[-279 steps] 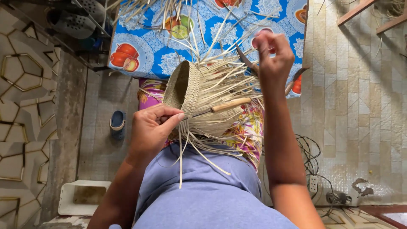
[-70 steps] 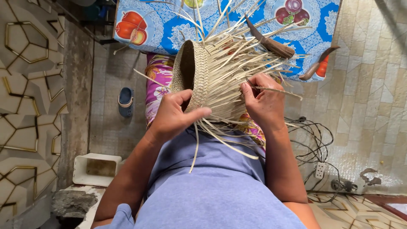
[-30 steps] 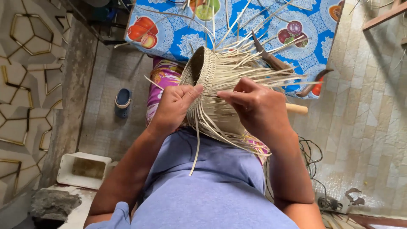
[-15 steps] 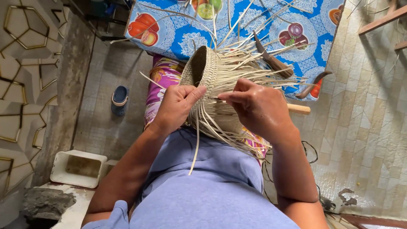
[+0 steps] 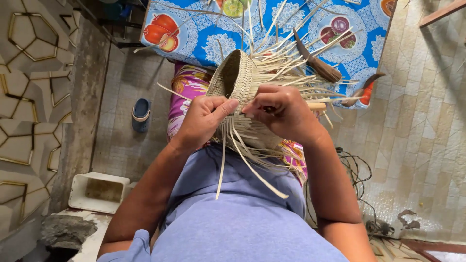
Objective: Weaving the rim of a basket using dried plant fibers and a small wooden tool
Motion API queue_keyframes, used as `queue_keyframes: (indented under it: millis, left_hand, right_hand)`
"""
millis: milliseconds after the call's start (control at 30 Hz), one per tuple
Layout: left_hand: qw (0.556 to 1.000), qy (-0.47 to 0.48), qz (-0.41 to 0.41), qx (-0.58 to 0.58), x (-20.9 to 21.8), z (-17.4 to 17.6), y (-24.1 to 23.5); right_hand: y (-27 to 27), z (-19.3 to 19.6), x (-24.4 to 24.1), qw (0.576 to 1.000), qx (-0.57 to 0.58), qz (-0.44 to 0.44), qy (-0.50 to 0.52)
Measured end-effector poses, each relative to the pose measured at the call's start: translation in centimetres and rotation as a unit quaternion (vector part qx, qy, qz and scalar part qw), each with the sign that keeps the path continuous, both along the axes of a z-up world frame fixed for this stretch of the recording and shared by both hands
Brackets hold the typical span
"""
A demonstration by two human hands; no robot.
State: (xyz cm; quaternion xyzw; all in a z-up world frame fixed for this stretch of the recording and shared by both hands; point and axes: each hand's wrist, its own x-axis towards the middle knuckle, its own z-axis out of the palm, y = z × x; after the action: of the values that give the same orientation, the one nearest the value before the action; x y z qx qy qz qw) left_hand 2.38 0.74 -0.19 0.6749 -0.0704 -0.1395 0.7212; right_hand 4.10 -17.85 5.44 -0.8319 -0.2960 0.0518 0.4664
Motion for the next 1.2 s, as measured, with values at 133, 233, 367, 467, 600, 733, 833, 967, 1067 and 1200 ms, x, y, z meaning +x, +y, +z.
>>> queue_keyframes:
  millis: [133,233,367,467,600,733,833,967,1067,1200]
  left_hand:
    - [0.998,-0.055,0.027,0.011,-0.9,2.3,0.1]
    - [0.981,-0.158,0.044,0.099,-1.5,2.9,0.3]
    - [0.944,-0.282,0.060,0.159,-1.6,3.0,-0.3]
    - [0.908,-0.365,0.083,0.188,-1.7,3.4,-0.5]
    - [0.949,-0.297,0.055,0.092,-3.2,6.8,0.1]
    - [0.985,-0.155,-0.016,-0.075,-4.4,12.6,1.6]
    - [0.992,-0.008,-0.069,-0.108,-4.4,12.1,1.8]
    - [0.956,0.229,-0.021,-0.181,-3.7,5.7,1.6]
    - [0.944,0.281,0.014,-0.170,-3.5,4.3,1.3]
    - [0.938,0.290,0.074,-0.176,-3.0,3.8,0.9]
  right_hand:
    - [-0.3,0.1,0.3,1.000,0.008,-0.017,0.002]
    - [-0.4,0.1,0.3,1.000,0.013,-0.016,0.003]
    - [-0.2,-0.1,0.2,1.000,0.002,-0.016,-0.001]
    - [-0.1,-0.1,0.2,1.000,-0.008,-0.013,-0.010]
    - [-0.2,-0.2,0.3,1.000,-0.013,-0.007,-0.005]
    - [-0.2,-0.3,0.3,1.000,-0.019,-0.009,0.003]
    - [-0.5,-1.0,0.2,0.999,-0.048,0.014,0.001]
    - [-0.3,-1.4,0.2,0.998,0.006,-0.046,0.032]
    - [-0.6,-2.8,0.0,0.989,0.079,-0.087,0.092]
    - [-0.2,-3.0,-0.5,0.982,0.131,-0.134,0.034]
